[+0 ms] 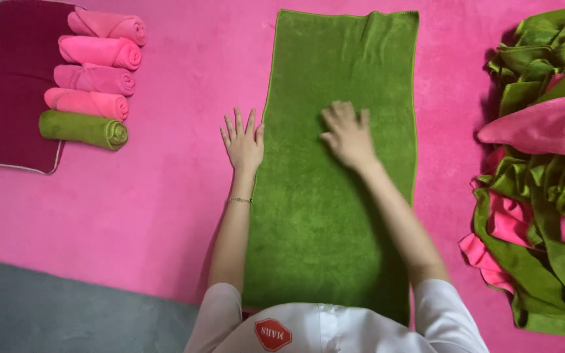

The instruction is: Folding and rolling a green towel into a decorative shape on a massage table.

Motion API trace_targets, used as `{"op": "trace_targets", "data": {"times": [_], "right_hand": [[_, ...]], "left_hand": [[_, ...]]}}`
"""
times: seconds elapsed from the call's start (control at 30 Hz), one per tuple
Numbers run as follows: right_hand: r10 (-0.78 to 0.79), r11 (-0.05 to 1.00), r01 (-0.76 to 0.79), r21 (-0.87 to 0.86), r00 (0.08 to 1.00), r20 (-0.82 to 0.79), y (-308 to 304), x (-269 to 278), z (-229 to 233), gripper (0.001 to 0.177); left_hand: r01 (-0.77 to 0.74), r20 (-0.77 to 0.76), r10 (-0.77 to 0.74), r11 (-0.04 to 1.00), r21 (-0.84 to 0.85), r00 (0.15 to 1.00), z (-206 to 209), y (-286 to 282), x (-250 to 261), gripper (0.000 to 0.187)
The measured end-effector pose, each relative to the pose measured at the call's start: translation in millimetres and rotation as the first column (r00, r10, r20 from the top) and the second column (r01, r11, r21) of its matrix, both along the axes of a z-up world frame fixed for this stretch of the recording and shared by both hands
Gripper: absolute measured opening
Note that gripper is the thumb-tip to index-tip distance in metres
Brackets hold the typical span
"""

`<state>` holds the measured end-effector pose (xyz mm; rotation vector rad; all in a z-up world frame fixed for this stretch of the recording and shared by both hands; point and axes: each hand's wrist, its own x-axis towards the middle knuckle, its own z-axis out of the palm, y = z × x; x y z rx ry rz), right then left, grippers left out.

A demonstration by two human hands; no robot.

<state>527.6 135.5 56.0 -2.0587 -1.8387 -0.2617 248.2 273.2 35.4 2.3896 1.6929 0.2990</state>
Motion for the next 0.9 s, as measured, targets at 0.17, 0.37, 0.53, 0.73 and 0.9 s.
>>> {"op": "trace_targets", "data": {"times": [0.17, 0.37, 0.53, 0.73, 0.9], "right_hand": [[-0.01, 0.948, -0.001, -0.318, 0.999, -0.034, 40.0, 12.5, -4.8, 0.079], [-0.313, 0.903, 0.292, -0.315, 0.95, -0.017, 23.5, 157.2, 4.3, 0.078], [-0.56, 0.795, 0.518, -0.316, 0.827, -0.052, 39.5, 213.0, -3.3, 0.071], [-0.078, 0.98, 0.066, -0.186, 0.995, -0.061, 99.6, 121.7, 8.7, 0.065], [-0.217, 0.854, 0.109, -0.508, 0.963, -0.157, 117.0, 152.4, 54.0, 0.085]], "left_hand": [[0.016, -0.015, -0.017, 1.0, -0.026, 1.0, 2.1, -1.3, -1.5, 0.056], [0.0, 0.012, 0.001, 0.999, -0.036, 1.0, 16.2, -5.1, -0.2, 0.056], [-0.015, 0.0, 0.015, 0.999, -0.028, 1.0, 9.6, -2.9, 0.1, 0.055], [-0.015, 0.014, 0.015, 0.999, -0.031, 1.0, 9.5, -5.0, 1.1, 0.054], [0.018, -0.028, -0.016, 0.999, 0.046, 0.999, 8.5, -3.4, -1.9, 0.056]]}}
